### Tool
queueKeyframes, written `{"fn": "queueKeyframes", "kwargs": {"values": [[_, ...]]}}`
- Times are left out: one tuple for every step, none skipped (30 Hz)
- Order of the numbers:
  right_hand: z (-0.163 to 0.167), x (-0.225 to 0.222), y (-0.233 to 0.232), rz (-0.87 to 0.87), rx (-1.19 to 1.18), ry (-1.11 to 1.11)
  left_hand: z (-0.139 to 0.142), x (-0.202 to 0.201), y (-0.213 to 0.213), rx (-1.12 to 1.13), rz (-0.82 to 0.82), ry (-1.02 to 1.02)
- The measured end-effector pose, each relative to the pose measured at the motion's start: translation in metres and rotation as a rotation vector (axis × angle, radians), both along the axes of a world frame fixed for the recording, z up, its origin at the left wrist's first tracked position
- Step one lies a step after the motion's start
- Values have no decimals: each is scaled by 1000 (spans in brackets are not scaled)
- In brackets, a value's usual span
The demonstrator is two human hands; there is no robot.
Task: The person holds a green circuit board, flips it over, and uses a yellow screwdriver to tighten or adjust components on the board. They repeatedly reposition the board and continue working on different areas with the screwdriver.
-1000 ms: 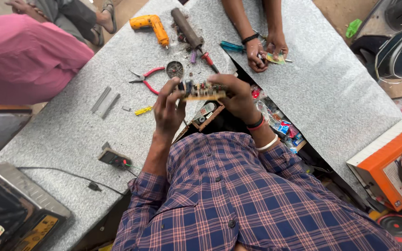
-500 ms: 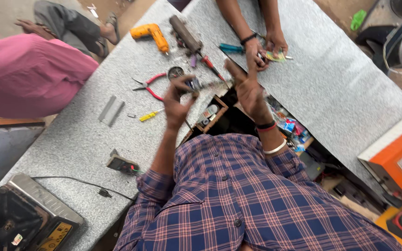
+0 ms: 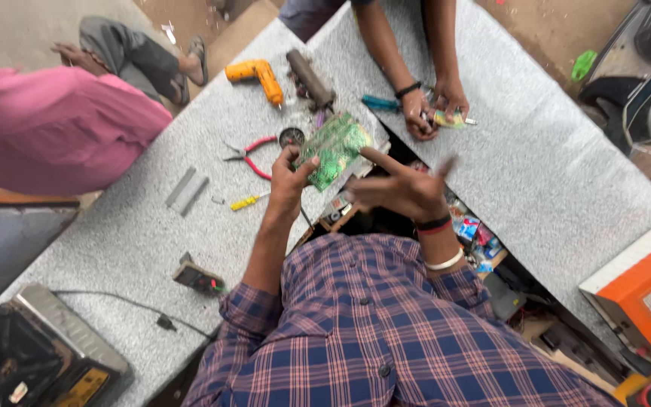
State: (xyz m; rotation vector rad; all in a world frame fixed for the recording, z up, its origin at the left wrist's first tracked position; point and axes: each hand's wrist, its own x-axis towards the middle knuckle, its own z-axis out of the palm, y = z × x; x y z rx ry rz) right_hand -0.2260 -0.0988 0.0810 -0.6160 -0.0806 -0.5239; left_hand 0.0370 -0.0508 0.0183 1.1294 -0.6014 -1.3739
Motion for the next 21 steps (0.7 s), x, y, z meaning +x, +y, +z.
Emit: {"fn": "queueKeyframes", "kwargs": {"values": [[2, -3, -4, -34, -53, -36, 0, 0, -2, -16, 3, 6], [5, -7, -7, -68, -97, -70, 1, 1, -3, -24, 4, 15], [8, -11, -9, -105, -134, -97, 1, -1, -3, -24, 3, 31], [12, -15, -11, -285, -600, 226, 2, -2, -4, 1, -4, 24], [15, -16, -13, -456, -1063, 554, 4, -2, -4, 24, -7, 12], [18, -14, -15, -619, -1522, 886, 6, -1, -5, 48, -6, -2], [18, -10, -13, -696, -1559, 932, 8, -1, -5, 34, -3, -36], [17, -3, -11, -779, -1598, 975, 10, -1, -6, 13, 0, -73], [14, 4, -9, -861, -1633, 1021, 11, -2, -6, -4, 2, -107], [10, 14, -7, -858, -1635, 1052, 12, -3, -6, 35, -10, -122], [4, 24, -5, -852, -1637, 1089, 13, -7, -6, 73, -26, -133], [-3, 32, -3, -842, -1638, 1128, 12, -12, -5, 116, -42, -141], [-10, 40, 0, -763, -1627, 1208, 11, -19, -3, 133, -52, -108], [-18, 48, 4, -685, -1612, 1283, 9, -26, -1, 150, -60, -78], [-25, 51, 7, -608, -1599, 1358, 7, -33, 0, 163, -70, -46], [-30, 52, 8, -625, -1590, 1377, 5, -38, 0, 146, -68, -52], [-35, 52, 10, -641, -1579, 1394, 3, -41, 2, 132, -65, -59], [-38, 50, 11, -652, -1567, 1414, 1, -42, 4, 121, -62, -62], [-39, 48, 11, -668, -1544, 1370, 0, -41, 5, 156, -82, -69], [-40, 45, 12, -683, -1519, 1325, -1, -39, 8, 192, -101, -77], [-39, 44, 12, -699, -1493, 1279, -2, -36, 9, 228, -119, -86]]}}
